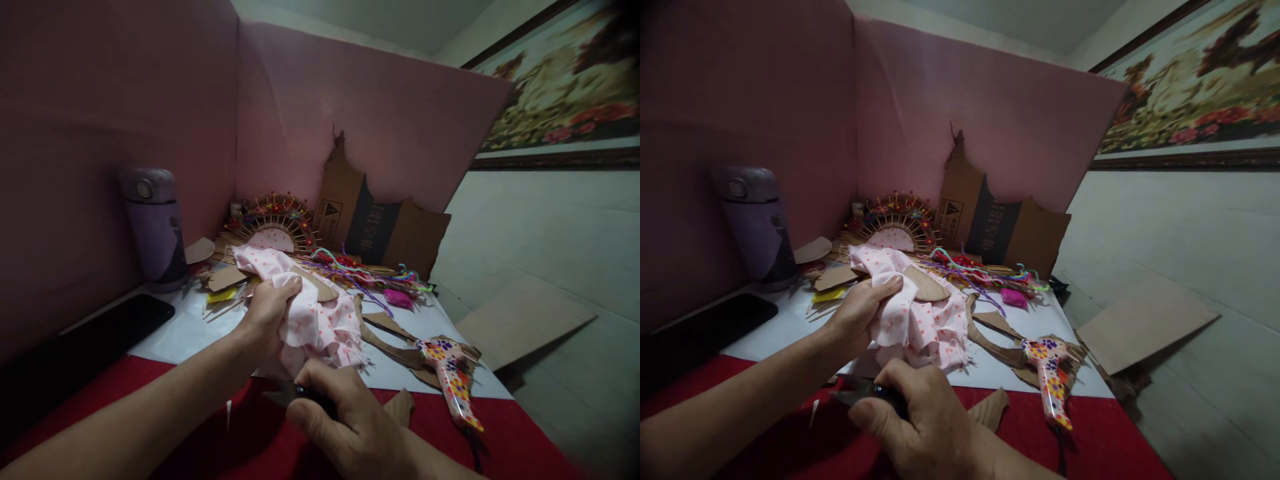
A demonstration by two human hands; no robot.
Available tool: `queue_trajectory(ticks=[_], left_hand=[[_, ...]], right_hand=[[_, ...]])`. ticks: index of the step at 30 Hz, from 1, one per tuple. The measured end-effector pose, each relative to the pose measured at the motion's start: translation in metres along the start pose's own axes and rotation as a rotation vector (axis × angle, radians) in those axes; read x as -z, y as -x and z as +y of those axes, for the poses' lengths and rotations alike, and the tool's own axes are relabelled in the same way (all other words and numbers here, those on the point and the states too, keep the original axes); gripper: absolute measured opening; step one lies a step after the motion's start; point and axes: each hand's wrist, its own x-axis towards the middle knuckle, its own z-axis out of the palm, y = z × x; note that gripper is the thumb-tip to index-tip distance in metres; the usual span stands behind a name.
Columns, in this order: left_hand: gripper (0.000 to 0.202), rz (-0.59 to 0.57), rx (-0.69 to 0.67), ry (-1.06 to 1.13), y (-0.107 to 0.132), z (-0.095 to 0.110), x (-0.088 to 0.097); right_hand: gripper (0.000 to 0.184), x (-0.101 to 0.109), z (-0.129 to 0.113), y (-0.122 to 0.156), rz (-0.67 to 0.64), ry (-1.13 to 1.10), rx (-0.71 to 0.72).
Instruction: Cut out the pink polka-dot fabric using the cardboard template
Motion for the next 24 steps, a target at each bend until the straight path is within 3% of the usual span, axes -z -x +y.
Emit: queue_trajectory(ticks=[6, 12, 24], left_hand=[[0.019, 0.088, -0.104, 0.037, -0.007, 0.002, 0.003], [0.016, 0.075, -0.114, 0.093, 0.001, 0.007, -0.002], [0.019, 0.143, -0.156, 0.071, -0.003, 0.005, 0.001]], right_hand=[[0.038, 0.001, 0.009, -0.006, 0.094, -0.387, -0.109], [0.042, 0.002, 0.011, -0.012, 0.145, -0.815, -0.256], [0.049, 0.005, 0.014, -0.015, 0.150, -0.930, -0.449]])
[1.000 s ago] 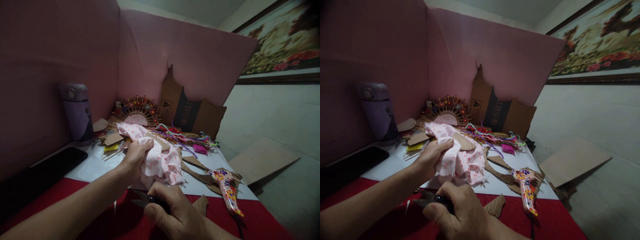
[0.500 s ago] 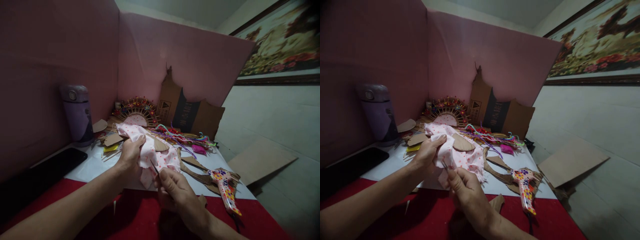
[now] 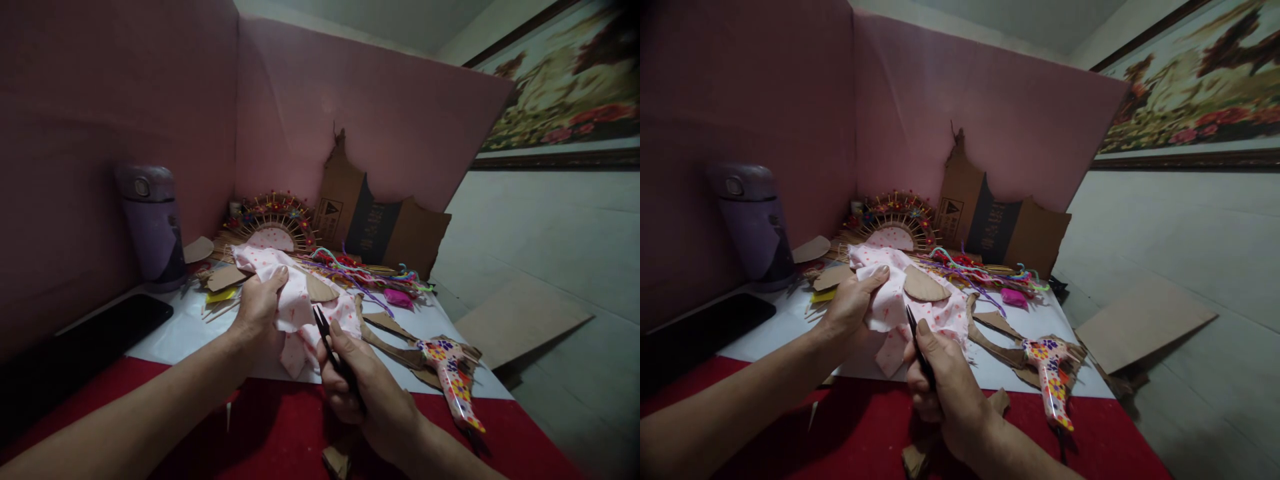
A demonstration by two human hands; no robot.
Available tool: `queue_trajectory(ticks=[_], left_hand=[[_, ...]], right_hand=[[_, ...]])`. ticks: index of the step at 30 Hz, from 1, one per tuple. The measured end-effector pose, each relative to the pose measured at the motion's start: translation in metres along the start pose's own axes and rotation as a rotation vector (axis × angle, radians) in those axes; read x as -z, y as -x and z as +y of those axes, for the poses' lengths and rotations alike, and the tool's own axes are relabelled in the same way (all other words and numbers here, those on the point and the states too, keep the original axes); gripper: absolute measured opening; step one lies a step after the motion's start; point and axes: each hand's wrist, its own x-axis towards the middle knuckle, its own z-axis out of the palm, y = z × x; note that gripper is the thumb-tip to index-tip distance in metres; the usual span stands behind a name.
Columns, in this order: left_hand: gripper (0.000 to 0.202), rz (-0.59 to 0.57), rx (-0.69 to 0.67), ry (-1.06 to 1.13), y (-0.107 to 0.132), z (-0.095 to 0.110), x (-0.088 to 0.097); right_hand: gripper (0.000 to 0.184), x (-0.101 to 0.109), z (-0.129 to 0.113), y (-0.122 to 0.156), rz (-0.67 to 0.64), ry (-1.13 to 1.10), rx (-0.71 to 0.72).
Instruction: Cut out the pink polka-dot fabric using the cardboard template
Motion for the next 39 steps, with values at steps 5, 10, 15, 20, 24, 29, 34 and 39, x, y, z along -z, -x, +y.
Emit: queue_trajectory(ticks=[5, 10, 15, 20, 24, 29, 34, 39], left_hand=[[0.021, 0.025, -0.034, 0.039, -0.005, 0.001, 0.001], [0.023, 0.028, -0.054, 0.062, -0.012, -0.002, 0.003], [0.022, 0.052, -0.065, 0.069, -0.014, 0.000, 0.004], [0.021, 0.077, -0.053, 0.049, -0.013, 0.003, 0.003], [0.020, 0.083, -0.041, 0.064, -0.012, 0.004, 0.002], [0.016, 0.093, -0.021, 0.056, -0.011, 0.006, 0.001], [0.016, 0.079, -0.059, 0.055, -0.012, 0.005, 0.002], [0.019, 0.080, -0.055, 0.056, -0.012, 0.005, 0.002]], right_hand=[[0.048, -0.002, -0.002, 0.001, 0.021, -0.020, -0.015], [0.047, -0.003, -0.003, 0.002, 0.021, -0.024, -0.035], [0.049, -0.003, -0.003, 0.004, -0.005, -0.004, -0.048], [0.050, -0.003, -0.002, 0.005, 0.001, 0.005, -0.057], [0.049, -0.002, -0.002, 0.005, -0.013, 0.001, -0.073], [0.048, -0.002, -0.003, 0.005, -0.011, 0.008, -0.085], [0.049, -0.002, -0.002, 0.006, -0.012, 0.017, -0.085], [0.048, -0.003, -0.001, 0.005, -0.009, 0.013, -0.076]])
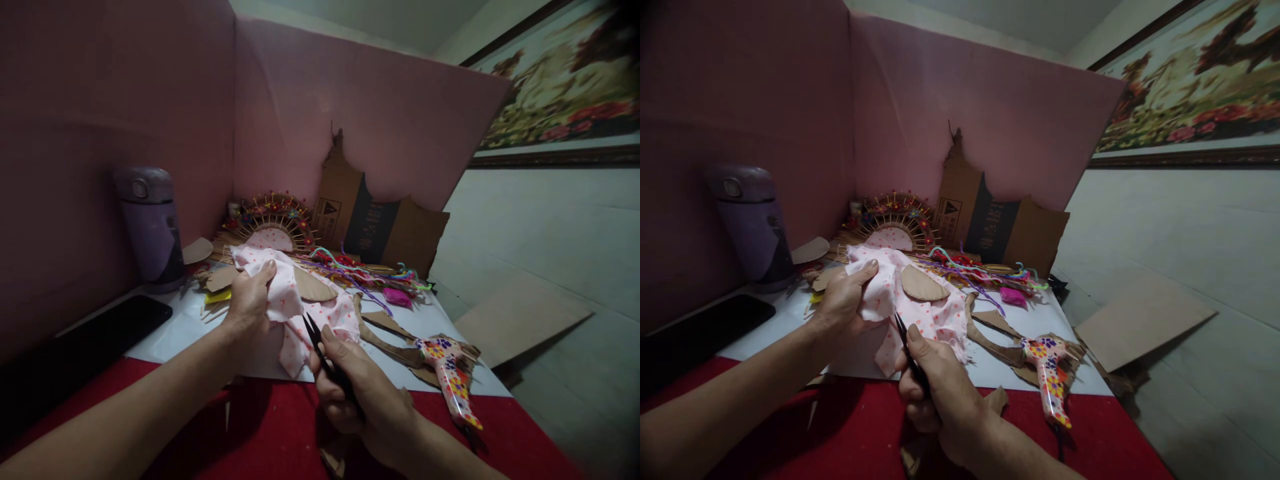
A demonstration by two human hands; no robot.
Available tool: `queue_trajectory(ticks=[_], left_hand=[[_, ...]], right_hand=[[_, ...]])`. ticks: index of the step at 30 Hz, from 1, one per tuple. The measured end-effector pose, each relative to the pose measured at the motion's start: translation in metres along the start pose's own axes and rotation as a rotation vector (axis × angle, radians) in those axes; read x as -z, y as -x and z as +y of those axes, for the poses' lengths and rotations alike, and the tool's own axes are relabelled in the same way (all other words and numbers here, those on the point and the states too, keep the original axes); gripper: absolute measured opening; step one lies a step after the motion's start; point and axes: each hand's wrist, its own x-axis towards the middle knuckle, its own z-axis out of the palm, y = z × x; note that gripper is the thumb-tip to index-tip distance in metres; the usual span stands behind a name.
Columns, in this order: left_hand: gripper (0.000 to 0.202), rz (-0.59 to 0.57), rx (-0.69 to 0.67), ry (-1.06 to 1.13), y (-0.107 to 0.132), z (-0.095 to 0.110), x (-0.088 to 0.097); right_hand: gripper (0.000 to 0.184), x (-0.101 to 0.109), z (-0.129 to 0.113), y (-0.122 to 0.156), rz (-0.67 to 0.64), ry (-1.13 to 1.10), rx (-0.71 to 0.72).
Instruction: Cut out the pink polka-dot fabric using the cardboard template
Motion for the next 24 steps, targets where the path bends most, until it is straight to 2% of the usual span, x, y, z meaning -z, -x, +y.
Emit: queue_trajectory(ticks=[8, 13, 20, 24], left_hand=[[0.017, -0.008, -0.027, -0.003, -0.0017, -0.0001, 0.0006], [0.016, 0.021, -0.004, -0.020, 0.0002, 0.0014, -0.0005], [0.015, -0.001, 0.012, -0.024, 0.0008, 0.0021, -0.0009], [0.016, 0.017, -0.015, -0.004, -0.0012, 0.0021, -0.0008]], right_hand=[[0.049, 0.0020, 0.0006, -0.0012, -0.041, 0.016, -0.005], [0.047, 0.0011, 0.0000, -0.0003, -0.024, 0.008, -0.007], [0.048, 0.0008, -0.0007, -0.0001, -0.012, 0.019, 0.001], [0.049, 0.0015, -0.0006, -0.0003, -0.009, 0.020, 0.002]])
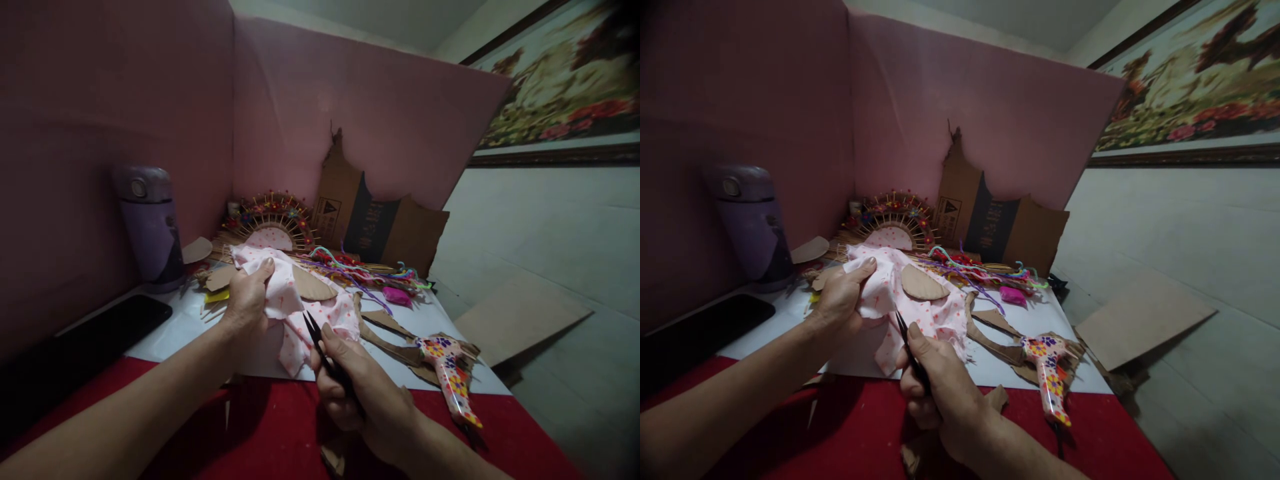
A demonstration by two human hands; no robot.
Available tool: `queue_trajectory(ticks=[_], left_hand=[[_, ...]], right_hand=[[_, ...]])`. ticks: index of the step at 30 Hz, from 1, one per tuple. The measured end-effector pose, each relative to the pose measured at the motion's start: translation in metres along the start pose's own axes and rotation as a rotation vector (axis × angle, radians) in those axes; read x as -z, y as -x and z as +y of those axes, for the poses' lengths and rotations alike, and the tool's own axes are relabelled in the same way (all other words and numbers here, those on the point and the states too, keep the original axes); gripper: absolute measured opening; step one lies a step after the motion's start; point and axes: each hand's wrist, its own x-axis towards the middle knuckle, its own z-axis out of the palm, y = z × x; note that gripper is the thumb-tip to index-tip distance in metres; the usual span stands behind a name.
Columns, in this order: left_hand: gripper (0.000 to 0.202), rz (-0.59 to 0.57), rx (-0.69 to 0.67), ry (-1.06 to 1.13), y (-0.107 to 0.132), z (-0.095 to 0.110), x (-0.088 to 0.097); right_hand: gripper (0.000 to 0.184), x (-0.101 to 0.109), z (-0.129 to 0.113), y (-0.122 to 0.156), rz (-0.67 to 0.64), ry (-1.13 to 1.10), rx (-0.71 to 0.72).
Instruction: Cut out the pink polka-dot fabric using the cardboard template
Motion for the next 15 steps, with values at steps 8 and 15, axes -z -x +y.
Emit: queue_trajectory(ticks=[8, 15], left_hand=[[0.019, -0.009, -0.009, 0.026, -0.0012, 0.0005, 0.0004], [0.017, -0.031, -0.004, 0.017, -0.0009, 0.0009, 0.0007]], right_hand=[[0.050, 0.0009, 0.0001, -0.0010, 0.014, 0.017, -0.023], [0.049, 0.0005, 0.0003, -0.0005, -0.010, 0.036, -0.016]])
